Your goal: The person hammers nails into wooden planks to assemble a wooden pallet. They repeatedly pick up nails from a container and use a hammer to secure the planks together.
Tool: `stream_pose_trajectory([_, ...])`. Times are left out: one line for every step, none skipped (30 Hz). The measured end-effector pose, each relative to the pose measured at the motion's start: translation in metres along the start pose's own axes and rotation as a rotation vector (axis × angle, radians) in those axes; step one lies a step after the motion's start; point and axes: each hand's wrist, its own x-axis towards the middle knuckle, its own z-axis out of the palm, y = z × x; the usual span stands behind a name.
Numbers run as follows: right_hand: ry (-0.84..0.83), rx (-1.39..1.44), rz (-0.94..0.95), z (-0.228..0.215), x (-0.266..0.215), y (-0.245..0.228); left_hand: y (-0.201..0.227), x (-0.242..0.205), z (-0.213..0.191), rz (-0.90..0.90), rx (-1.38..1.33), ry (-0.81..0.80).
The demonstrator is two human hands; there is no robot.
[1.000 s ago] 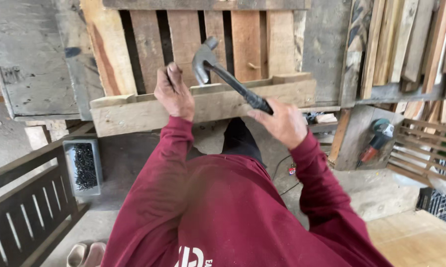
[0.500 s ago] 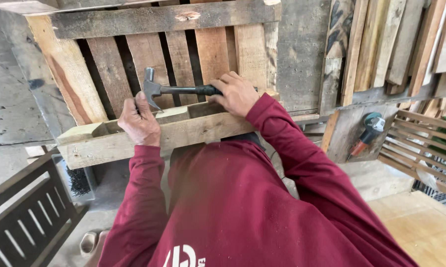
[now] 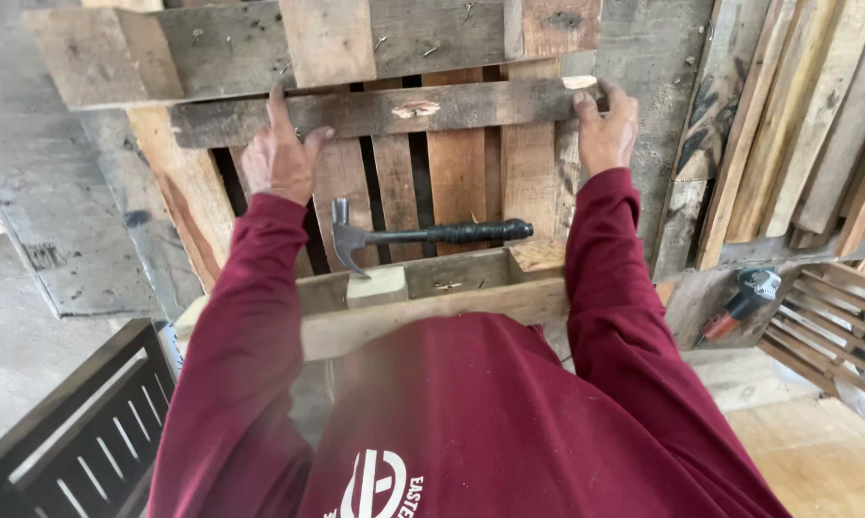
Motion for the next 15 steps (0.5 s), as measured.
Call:
stream_pose_trajectory([-0.037, 0.123, 0.052, 0.004, 0.005, 0.005, -0.005, 0.005, 0.000, 0.064, 0.024, 0.000])
stream_pose_trajectory([-0.068, 0.247, 0.106, 0.006, 0.009, 0.008, -0.010, 0.006, -0.001, 0.132, 0.047, 0.002])
stream_pose_trajectory([-0.098, 0.372, 0.159, 0.005, 0.010, 0.010, -0.014, 0.004, -0.002, 0.199, 0.069, 0.003])
stream_pose_trajectory([-0.105, 0.439, 0.158, 0.003, 0.008, 0.009, -0.015, 0.002, -0.003, 0.254, 0.093, 0.036])
stream_pose_trajectory([-0.112, 0.506, 0.156, 0.000, 0.003, 0.007, -0.014, -0.002, -0.005, 0.308, 0.116, 0.071])
stream_pose_trajectory([-0.122, 0.569, 0.143, -0.004, 0.002, 0.002, -0.011, -0.003, -0.005, 0.354, 0.132, 0.112])
stream_pose_trajectory([-0.110, 0.596, 0.163, -0.014, -0.003, -0.002, -0.008, 0.000, -0.007, 0.355, 0.080, 0.079])
stream_pose_trajectory([-0.114, 0.621, 0.185, -0.028, -0.012, -0.006, -0.009, -0.002, -0.015, 0.340, 0.032, 0.040])
stream_pose_trajectory([-0.119, 0.647, 0.206, -0.039, -0.023, -0.011, -0.009, -0.003, -0.022, 0.325, -0.015, 0.002])
stream_pose_trajectory([-0.110, 0.807, 0.133, -0.047, -0.032, -0.017, -0.009, -0.007, -0.031, 0.330, -0.007, 0.032])
stream_pose_trajectory([-0.101, 0.968, 0.061, -0.054, -0.036, -0.021, -0.007, -0.013, -0.039, 0.337, 0.003, 0.062])
stream_pose_trajectory([-0.123, 1.064, -0.019, -0.055, -0.033, -0.026, -0.005, -0.015, -0.047, 0.348, 0.017, 0.101])
stream_pose_trajectory([-0.146, 1.160, -0.099, -0.056, -0.030, -0.030, -0.001, -0.020, -0.054, 0.307, -0.003, 0.113])
stream_pose_trajectory([-0.154, 1.253, -0.185, -0.057, -0.028, -0.034, 0.005, -0.022, -0.060, 0.277, -0.027, 0.130])
stream_pose_trajectory([-0.148, 1.299, -0.192, -0.053, -0.026, -0.037, 0.008, -0.025, -0.067, 0.248, -0.052, 0.147])
